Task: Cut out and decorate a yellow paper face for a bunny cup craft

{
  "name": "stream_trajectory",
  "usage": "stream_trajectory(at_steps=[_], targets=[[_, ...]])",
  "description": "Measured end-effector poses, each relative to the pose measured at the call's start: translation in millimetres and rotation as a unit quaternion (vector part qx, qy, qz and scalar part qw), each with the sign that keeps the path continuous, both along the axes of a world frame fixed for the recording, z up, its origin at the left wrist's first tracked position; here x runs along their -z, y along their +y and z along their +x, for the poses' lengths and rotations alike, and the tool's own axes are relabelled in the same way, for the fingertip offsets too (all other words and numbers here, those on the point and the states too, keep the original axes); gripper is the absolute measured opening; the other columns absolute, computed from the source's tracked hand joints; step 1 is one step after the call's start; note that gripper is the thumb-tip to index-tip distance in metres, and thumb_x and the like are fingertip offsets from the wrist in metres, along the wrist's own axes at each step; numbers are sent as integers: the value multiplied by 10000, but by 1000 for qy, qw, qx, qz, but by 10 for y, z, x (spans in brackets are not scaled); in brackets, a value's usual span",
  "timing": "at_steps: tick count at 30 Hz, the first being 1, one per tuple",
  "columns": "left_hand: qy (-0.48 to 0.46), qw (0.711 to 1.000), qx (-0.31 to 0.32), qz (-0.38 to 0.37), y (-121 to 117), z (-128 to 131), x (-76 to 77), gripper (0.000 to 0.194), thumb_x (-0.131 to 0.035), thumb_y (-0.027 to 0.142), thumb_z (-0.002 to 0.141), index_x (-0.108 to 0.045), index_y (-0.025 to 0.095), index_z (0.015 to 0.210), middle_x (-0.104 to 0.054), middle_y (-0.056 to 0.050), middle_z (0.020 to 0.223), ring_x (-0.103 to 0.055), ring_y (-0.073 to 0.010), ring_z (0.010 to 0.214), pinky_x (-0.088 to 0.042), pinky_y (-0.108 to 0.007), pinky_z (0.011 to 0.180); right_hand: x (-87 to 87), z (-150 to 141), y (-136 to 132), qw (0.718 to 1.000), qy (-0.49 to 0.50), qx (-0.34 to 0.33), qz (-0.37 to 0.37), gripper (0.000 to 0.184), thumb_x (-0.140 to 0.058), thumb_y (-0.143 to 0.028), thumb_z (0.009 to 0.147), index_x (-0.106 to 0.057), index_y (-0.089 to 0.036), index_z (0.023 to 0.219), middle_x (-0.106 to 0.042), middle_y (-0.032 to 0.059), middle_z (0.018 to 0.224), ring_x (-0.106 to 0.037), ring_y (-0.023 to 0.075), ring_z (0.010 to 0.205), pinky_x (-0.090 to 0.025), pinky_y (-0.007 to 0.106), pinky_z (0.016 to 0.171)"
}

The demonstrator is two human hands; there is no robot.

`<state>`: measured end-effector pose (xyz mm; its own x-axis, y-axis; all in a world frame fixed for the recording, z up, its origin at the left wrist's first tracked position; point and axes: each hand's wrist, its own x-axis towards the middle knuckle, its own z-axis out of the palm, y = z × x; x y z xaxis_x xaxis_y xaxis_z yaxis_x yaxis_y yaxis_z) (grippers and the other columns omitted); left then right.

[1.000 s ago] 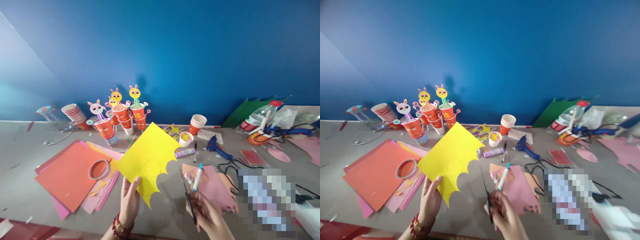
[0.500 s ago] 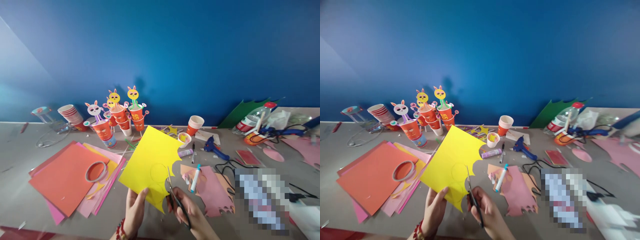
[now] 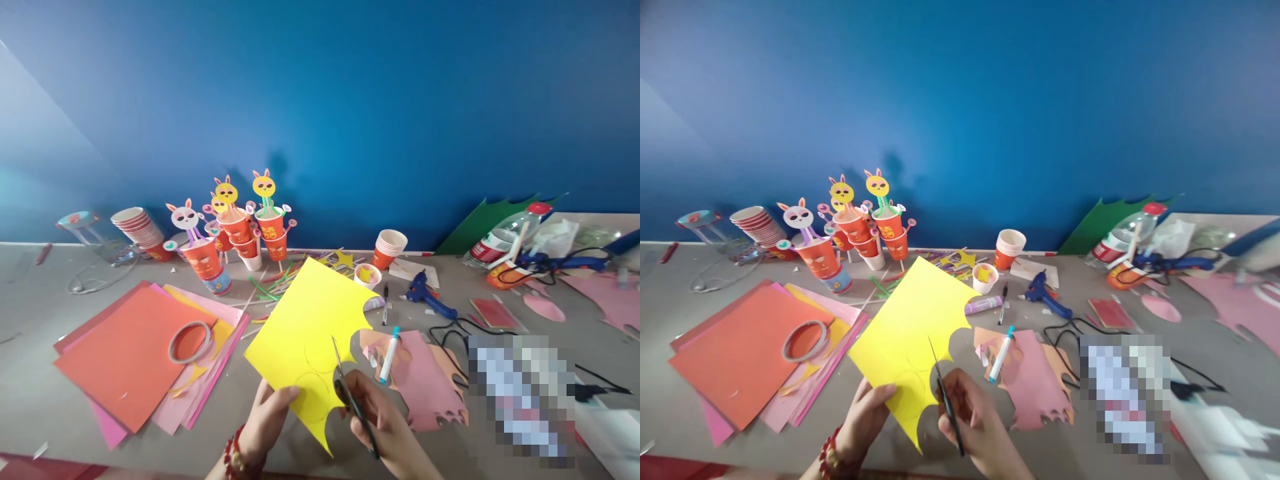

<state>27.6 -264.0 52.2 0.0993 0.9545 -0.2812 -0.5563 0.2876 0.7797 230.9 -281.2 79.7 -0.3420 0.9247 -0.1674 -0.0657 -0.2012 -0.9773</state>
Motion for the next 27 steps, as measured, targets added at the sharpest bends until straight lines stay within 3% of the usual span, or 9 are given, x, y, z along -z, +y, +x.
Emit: stream_trajectory(at_steps=[2, 5, 10, 15, 21, 25, 27], targets=[[10, 1000, 7, -6, 16, -3, -23, 383, -830, 310, 608, -771, 169, 960, -772, -95, 867, -712, -346, 908, -574, -431, 802, 7, 5, 2, 1000, 1, -4, 0, 593, -637, -795, 692, -493, -243, 857, -436, -36, 740, -336, 124, 626, -303, 220, 528], [57, 997, -44, -18, 16, -29, 17, 239, -789, 360, 657, -784, 183, 819, -769, -113, 864, -713, -347, 870, -584, -426, 766, 16, 7, -1, 1000, 2, -6, 5, 592, -632, -791, 702, -503, -240, 873, -458, -24, 765, -363, 133, 654, -301, 216, 529], [88, 992, -94, -19, -16, -86, 129, 182, -834, 311, 564, -761, 248, 717, -757, -97, 768, -710, -345, 849, -593, -391, 733, 17, -1, -18, 1000, 3, -23, 13, 554, -597, -765, 764, -505, -236, 900, -491, -1, 796, -429, 149, 691, -351, 231, 570], [46, 998, -32, -12, 16, -38, 97, 320, -779, 366, 625, -754, 220, 908, -763, -92, 809, -718, -334, 863, -592, -417, 761, 39, 14, -9, 999, 39, -9, 32, 514, -589, -728, 807, -519, -230, 910, -458, -7, 818, -446, 139, 683, -397, 244, 615], [113, 990, 60, 63, 49, -15, -29, 302, -639, 469, 807, -753, 195, 863, -752, -75, 737, -726, -285, 734, -607, -396, 704, 65, 43, 18, 999, 22, -6, 25, 560, -556, -770, 798, -521, -221, 903, -489, -8, 791, -380, 111, 600, -329, 227, 525], [215, 966, 33, 142, 50, 11, -150, 373, -564, 490, 897, -765, 210, 756, -711, -65, 601, -717, -265, 677, -601, -354, 674, 157, -9, -27, 999, 35, 0, 31, 579, -559, -792, 772, -542, -226, 895, -502, -2, 772, -355, 106, 549, -301, 239, 478], [241, 954, 24, 176, 32, 54, -198, 430, -534, 502, 928, -764, 210, 712, -701, -67, 579, -716, -262, 697, -595, -348, 703, 180, -67, -60, 998, 50, 38, 31, 599, -603, -799, 725, -550, -233, 912, -518, -4, 755, -368, 108, 523, -317, 241, 461]])
